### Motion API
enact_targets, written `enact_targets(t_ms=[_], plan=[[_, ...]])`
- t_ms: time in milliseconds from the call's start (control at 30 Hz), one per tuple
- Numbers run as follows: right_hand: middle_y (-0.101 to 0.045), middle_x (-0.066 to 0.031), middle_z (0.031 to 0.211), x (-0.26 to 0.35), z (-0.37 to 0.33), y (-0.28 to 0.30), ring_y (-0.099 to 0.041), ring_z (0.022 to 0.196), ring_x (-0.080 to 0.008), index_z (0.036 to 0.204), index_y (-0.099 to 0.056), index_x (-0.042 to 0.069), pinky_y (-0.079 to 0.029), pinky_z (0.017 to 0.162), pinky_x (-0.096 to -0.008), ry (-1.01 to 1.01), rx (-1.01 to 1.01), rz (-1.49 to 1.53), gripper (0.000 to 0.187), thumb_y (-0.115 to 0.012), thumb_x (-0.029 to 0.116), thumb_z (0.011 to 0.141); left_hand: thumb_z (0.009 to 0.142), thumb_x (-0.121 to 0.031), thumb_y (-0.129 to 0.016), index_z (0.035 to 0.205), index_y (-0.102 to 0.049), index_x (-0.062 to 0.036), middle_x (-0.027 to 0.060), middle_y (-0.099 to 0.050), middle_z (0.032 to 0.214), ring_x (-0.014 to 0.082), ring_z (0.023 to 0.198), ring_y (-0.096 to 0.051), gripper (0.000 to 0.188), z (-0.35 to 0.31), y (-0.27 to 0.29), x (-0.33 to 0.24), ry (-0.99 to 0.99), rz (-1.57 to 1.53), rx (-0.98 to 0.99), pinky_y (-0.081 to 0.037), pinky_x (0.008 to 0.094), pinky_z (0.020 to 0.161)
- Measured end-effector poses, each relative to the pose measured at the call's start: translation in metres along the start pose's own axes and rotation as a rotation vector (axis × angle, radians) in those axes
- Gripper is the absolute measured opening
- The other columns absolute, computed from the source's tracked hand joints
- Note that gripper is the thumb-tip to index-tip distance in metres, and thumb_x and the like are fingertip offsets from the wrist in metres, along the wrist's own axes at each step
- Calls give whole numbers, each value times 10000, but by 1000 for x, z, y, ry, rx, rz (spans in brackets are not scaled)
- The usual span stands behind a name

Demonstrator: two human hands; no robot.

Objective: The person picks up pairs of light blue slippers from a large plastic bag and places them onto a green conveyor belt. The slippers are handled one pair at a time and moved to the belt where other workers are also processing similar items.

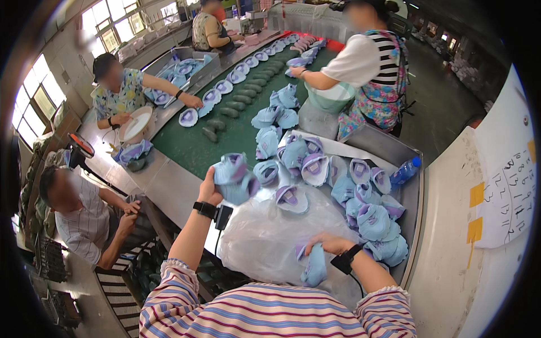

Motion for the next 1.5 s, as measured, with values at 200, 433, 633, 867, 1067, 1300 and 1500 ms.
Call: enact_targets(t_ms=[200, 433, 633, 867, 1067, 1300, 1500], plan=[[-622, -112, 1032, 1, 13, 3, -573, 988, -218, 893, -628, 15, -431, 884, -364, 114, -113, 101, 128, -603, 30, 768, 892, -202, -571, 1107, -514, -41, 89, -581, 1074, 236, 951, -579, 274, 116, -10, 3, -276, 127, 42, -481, 399, 838], [-537, -161, 1187, 22, 5, 21, -514, 1105, -284, 908, -598, 47, -409, 930, -394, 396, -164, 617, 118, -547, 82, 807, 731, -98, -668, 1227, -391, -3, 154, -475, 1128, 254, 1031, -496, 575, 7, -99, 48, -1100, 1320, 245, -420, 324, 828], [-505, -158, 1210, 32, 12, 14, -499, 1118, -286, 923, -561, 55, -418, 943, -421, 602, -60, 956, 181, -449, 183, 861, 656, -293, -799, 1352, -231, 6, 233, -304, 1358, 338, 1270, -322, 946, -185, -99, 149, -152, 1277, 1305, -280, 393, 1042], [-509, -102, 1218, 17, 55, -1, -509, 1115, -238, 1258, -440, 36, -429, 935, -378, 325, -159, 876, 402, -494, 189, 890, 607, -71, -777, 1283, -315, -2, 157, -448, 1183, 251, 1027, -528, 821, -155, -34, 140, 52, 1139, 738, -474, 334, 833], [-569, -108, 1036, 30, 34, 27, -559, 965, -180, 877, -593, 12, -463, 827, -322, 289, -435, 254, 126, -496, -13, 801, 801, 18, -508, 1282, -300, -1, 127, -460, 1177, 203, 1089, -497, 525, -136, 15, 69, -239, 753, 285, -428, 310, 911], [-560, -108, 1043, 137, -32, -53, -503, 1072, -294, 761, -576, 49, -439, 869, -403, 901, -836, -1149, 154, -550, 4, 616, 916, -193, -397, 1270, -332, -52, 115, -459, 1207, 232, 1079, -515, 387, -154, 23, 81, -308, 320, 281, -456, 385, 886], [-585, -116, 1030, 7, 32, -45, -537, 985, -293, 965, -581, 102, -448, 818, -410, 324, -507, -1190, 311, -579, 12, 666, 830, -55, -527, 1258, -338, -53, 96, -500, 1095, 192, 996, -545, 468, -166, 14, 89, -246, 580, 311, -470, 320, 828]])
Point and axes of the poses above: each hand's wrist, its own z-axis towards the middle knuckle, its own y-axis out of the back of the hand, x = y × z, the point moved 7 cm from there along z, towards the middle knuckle
